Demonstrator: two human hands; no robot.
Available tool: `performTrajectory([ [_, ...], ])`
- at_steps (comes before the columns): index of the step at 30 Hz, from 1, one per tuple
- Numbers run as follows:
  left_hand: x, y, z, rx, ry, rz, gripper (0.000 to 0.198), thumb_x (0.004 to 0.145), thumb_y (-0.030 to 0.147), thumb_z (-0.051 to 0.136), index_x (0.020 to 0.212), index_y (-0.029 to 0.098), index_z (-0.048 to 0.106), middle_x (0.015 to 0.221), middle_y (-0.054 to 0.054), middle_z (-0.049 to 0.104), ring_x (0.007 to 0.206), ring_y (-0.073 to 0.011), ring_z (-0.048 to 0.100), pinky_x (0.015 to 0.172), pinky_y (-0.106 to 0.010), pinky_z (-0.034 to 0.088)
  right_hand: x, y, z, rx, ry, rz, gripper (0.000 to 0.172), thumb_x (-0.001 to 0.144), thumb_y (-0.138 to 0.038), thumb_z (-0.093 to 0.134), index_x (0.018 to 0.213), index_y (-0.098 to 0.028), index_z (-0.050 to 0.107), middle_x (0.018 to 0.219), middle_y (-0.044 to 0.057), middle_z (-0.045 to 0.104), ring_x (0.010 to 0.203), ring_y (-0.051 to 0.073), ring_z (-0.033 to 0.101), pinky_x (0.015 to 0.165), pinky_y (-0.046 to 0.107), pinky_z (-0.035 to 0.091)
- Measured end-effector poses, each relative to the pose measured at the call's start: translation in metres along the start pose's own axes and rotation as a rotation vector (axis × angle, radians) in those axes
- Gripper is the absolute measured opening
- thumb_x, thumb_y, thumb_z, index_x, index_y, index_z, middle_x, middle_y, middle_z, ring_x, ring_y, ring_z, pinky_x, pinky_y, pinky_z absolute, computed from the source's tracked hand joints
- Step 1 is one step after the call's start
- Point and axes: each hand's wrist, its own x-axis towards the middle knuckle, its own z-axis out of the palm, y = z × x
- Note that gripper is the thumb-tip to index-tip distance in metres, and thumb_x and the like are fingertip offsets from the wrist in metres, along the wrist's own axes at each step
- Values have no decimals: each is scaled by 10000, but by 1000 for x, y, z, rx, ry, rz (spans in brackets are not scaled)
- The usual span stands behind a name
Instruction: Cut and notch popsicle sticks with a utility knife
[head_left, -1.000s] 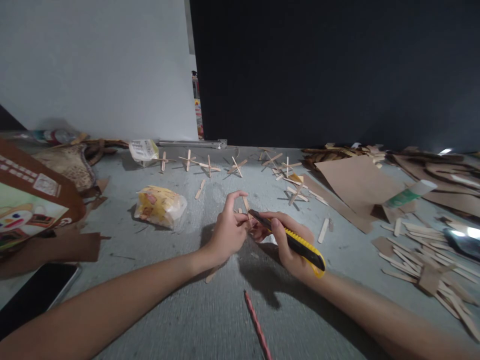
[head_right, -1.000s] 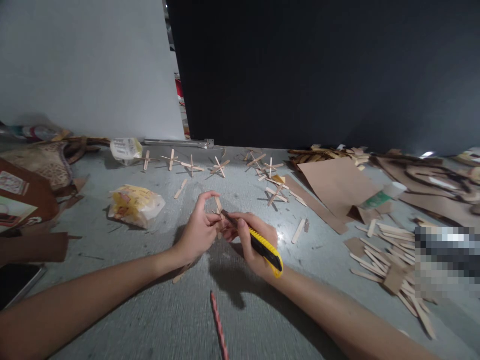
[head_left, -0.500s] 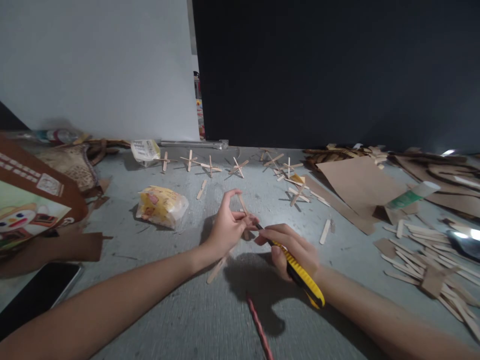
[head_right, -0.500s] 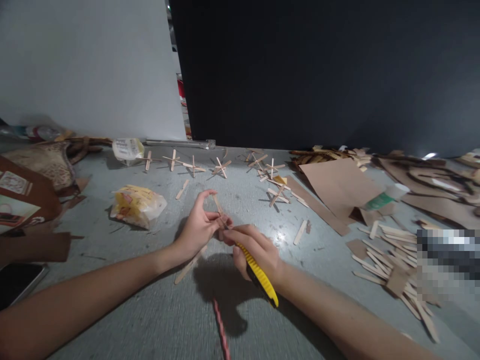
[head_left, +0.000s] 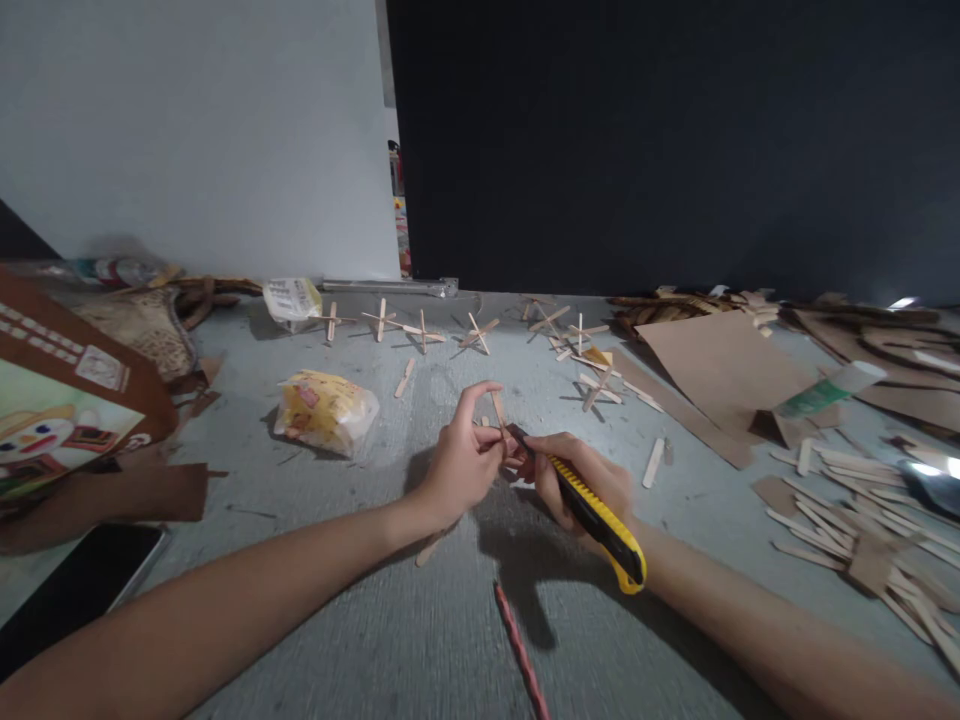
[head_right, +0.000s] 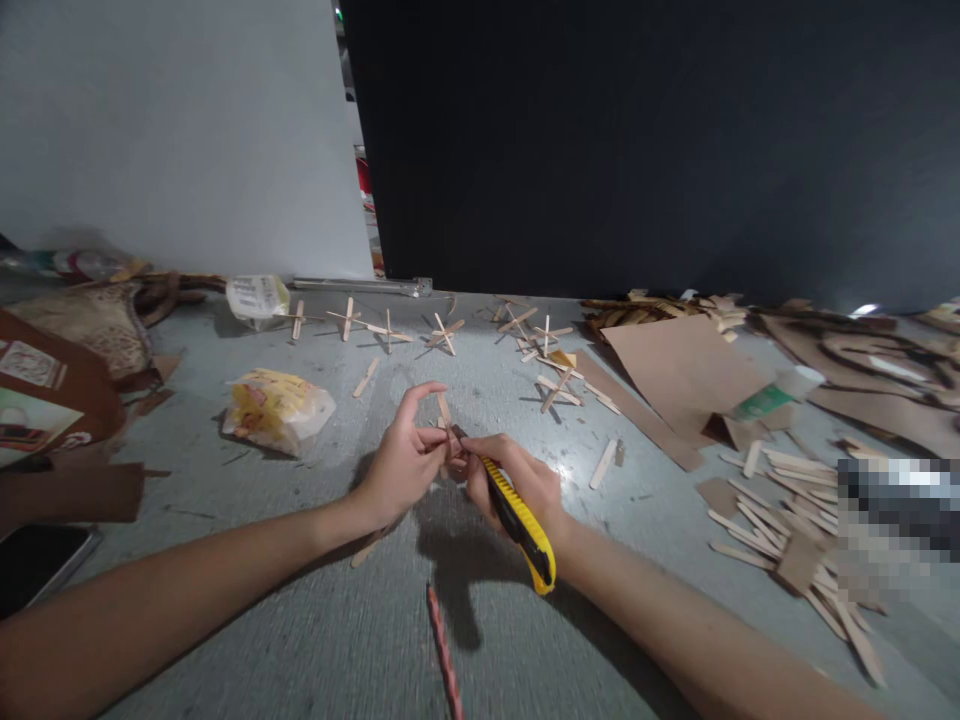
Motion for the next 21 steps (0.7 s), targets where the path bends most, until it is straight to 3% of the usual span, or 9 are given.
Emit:
performTrajectory([
  [16, -2, 1, -2, 113, -15, 3, 648, 932, 236, 666, 1522, 250, 400, 727, 36, 724, 684, -154, 715, 678, -233, 512, 1, -2, -3, 8, -4, 6, 165, 1033, -209, 555, 1117, -275, 681, 839, 27, 786, 639, 153, 740, 589, 270, 592],
  [18, -3, 0, -4, 234, -62, 19, 648, 947, 222, 661, 1547, 259, 419, 804, 1, 747, 784, -176, 734, 769, -280, 539, 0, -1, -8, 36, 21, 56, 161, 1051, -264, 542, 1087, -261, 698, 759, 13, 763, 587, 154, 716, 568, 273, 578],
  [21, -4, -2, -6, 478, -110, 59, 662, 931, 170, 664, 1551, 302, 475, 1120, -79, 739, 1046, -230, 722, 953, -395, 546, -1, 4, -20, 19, 43, 220, 264, 1081, -384, 513, 1021, -246, 731, 654, -3, 720, 540, 158, 686, 534, 271, 552],
])
